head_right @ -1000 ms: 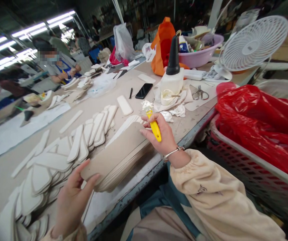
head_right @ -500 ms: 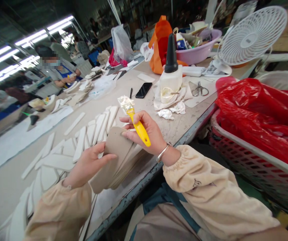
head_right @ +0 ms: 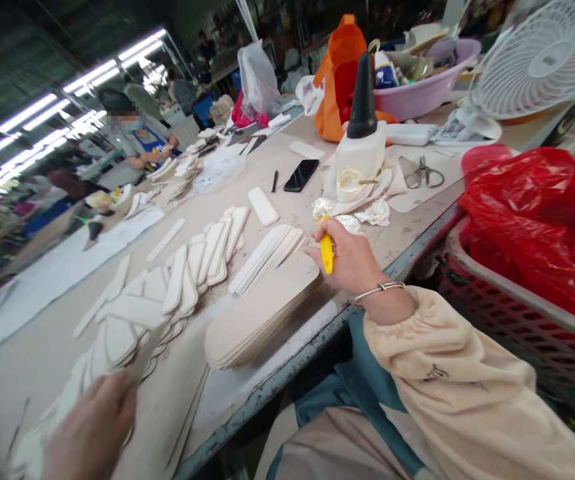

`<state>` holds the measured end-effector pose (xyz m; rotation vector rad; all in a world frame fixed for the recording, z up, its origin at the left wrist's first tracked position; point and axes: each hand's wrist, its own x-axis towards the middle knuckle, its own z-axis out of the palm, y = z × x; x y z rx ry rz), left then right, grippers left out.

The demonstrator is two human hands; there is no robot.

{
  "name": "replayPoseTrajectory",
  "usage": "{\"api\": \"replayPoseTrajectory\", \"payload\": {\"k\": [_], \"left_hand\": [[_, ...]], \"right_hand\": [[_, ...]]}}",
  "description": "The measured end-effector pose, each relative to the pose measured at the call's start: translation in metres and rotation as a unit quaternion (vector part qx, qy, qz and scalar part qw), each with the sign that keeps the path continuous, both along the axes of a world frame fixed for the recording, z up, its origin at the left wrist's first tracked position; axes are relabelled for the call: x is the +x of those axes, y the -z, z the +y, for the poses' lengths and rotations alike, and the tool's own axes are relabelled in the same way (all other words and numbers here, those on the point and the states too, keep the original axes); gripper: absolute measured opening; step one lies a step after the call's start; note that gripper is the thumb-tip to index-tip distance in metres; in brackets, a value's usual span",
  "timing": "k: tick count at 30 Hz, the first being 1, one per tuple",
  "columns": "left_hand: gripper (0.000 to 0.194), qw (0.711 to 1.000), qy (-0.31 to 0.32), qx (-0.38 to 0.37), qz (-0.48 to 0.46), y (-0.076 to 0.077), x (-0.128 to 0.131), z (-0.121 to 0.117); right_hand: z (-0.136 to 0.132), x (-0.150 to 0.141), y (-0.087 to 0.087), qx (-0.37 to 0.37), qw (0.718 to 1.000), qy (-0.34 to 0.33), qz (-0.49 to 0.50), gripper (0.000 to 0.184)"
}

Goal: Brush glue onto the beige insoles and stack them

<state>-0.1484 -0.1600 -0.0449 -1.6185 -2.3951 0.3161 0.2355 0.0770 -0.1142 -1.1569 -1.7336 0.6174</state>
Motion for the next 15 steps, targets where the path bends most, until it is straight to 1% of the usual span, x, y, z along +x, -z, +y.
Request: {"api": "replayPoseTrajectory", "payload": {"k": [1,2,3,4,5,6,8,10,12,15], "left_hand": [[0.025,0.999,0.013,-0.026,0.017,0.017,0.008,-0.004],[0.026,0.998,0.027,-0.05,0.011,0.034,0.016,-0.008],[0.028,0.998,0.024,-0.063,0.005,0.048,0.024,-0.011],[0.029,0.997,0.019,-0.069,-0.006,0.059,0.031,-0.013],[0.029,0.997,0.011,-0.07,-0.021,0.067,0.037,-0.016],[0.029,0.997,-0.001,-0.064,-0.04,0.072,0.042,-0.017],[0.03,0.995,-0.014,-0.047,-0.091,0.076,0.046,-0.02],[0.041,0.99,-0.006,-0.029,-0.139,0.075,0.044,-0.021],[0.051,0.988,0.005,-0.009,-0.157,0.076,0.04,-0.023],[0.062,0.985,-0.021,0.004,-0.171,0.08,0.033,-0.025]], "right_hand": [[-0.001,-0.001,0.002,-0.007,0.999,-0.019,-0.034,0.027],[-0.003,-0.002,0.004,-0.013,0.997,-0.039,-0.062,0.027],[-0.004,-0.004,0.006,-0.017,0.995,-0.056,-0.083,0.028],[-0.005,-0.005,0.008,-0.019,0.993,-0.068,-0.1,0.029],[-0.005,-0.006,0.009,-0.017,0.991,-0.074,-0.112,0.03],[-0.005,-0.007,0.01,-0.015,0.99,-0.075,-0.118,0.03],[-0.005,-0.008,0.012,-0.003,0.991,-0.07,-0.117,0.031],[-0.004,-0.007,0.013,0.006,0.992,-0.063,-0.112,0.033],[-0.003,-0.006,0.014,0.006,0.992,-0.062,-0.11,0.032],[-0.004,-0.008,0.014,0.014,0.992,-0.062,-0.112,0.03]]}}
